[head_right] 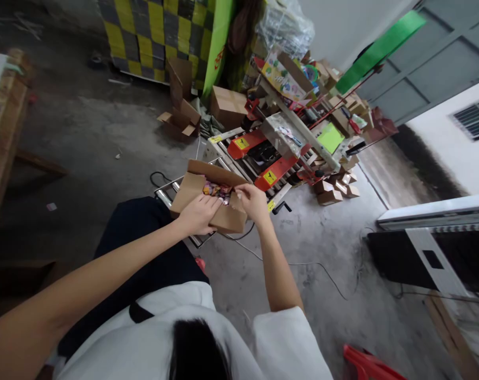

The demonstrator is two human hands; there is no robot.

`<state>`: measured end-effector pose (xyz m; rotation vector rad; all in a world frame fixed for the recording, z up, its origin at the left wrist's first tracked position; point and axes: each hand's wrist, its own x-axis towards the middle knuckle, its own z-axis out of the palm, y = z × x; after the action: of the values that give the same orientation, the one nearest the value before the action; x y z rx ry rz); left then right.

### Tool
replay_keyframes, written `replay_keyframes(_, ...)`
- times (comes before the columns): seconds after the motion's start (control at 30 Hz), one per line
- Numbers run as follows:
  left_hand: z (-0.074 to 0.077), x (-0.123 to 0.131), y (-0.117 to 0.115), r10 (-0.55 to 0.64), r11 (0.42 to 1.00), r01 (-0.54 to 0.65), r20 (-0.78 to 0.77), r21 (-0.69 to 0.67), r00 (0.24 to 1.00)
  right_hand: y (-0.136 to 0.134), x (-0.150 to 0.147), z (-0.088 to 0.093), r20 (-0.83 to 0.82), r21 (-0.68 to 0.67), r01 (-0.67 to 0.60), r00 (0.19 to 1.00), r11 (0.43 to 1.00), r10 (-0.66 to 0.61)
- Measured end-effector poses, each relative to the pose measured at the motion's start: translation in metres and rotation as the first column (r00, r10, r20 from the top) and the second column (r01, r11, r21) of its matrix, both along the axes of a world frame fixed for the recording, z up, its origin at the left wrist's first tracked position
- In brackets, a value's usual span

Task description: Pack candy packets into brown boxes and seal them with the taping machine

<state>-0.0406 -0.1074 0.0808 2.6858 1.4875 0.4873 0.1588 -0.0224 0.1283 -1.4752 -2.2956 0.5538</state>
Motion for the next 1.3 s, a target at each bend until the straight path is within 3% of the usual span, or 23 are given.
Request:
replay_keyframes(0.13,0.002,0.0,-0.005,-0.006,1.0,0.006,-0.007,0.022,1.0,-0.014,0.013,-0.002,0.252,-0.118,0.004,0.967,0.993,0.026)
replay_keyframes(0.23,0.001,0.0,-0.009,-0.018,0.999,0.018,-0.013,0.042,1.0,-0.012,-0.001,-0.004,0.274,-0.135,-0.081,0.955,0.988,0.116)
replay_keyframes(0.4,-0.004,-0.001,-0.009,0.012,0.999,-0.012,0.012,0.044,1.0,0.012,-0.045,0.0,0.32,-0.117,-0.235,0.911,0.965,0.26)
replay_keyframes(0.63,-0.008,-0.002,-0.004,-0.025,0.998,0.025,0.008,0.055,1.0,0.034,-0.072,-0.006,0.41,-0.124,-0.257,0.866,0.958,0.285)
replay_keyframes(0.77,-0.007,-0.002,-0.003,-0.026,0.999,0.026,-0.004,0.03,1.0,0.034,-0.066,0.016,0.388,-0.182,-0.317,0.847,0.931,0.364)
replay_keyframes(0.83,-0.006,-0.002,-0.002,-0.021,1.0,0.021,-0.005,0.023,1.0,0.039,-0.063,0.035,0.305,-0.128,-0.346,0.878,0.93,0.369)
replay_keyframes(0.93,-0.003,0.0,0.0,-0.006,1.0,0.005,-0.02,-0.013,1.0,0.057,-0.065,0.059,0.127,0.075,-0.254,0.962,0.964,0.243)
replay_keyframes(1.0,-0.001,0.0,0.001,0.003,0.999,-0.004,-0.038,-0.042,0.999,0.068,-0.07,0.063,0.101,0.082,-0.208,0.975,0.975,0.199)
replay_keyframes(1.13,0.0,-0.001,0.001,-0.004,0.997,-0.001,-0.061,-0.082,0.998,0.053,-0.071,0.04,0.278,-0.173,-0.312,0.894,0.934,0.351)
replay_keyframes(1.2,-0.003,-0.001,0.002,-0.018,0.996,0.013,-0.053,-0.087,0.998,0.025,-0.064,0.017,0.295,-0.135,-0.363,0.874,0.922,0.387)
replay_keyframes(1.3,-0.011,-0.001,0.003,-0.052,0.998,0.051,-0.023,-0.028,0.998,-0.02,-0.049,-0.02,0.276,0.035,-0.368,0.897,0.929,0.345)
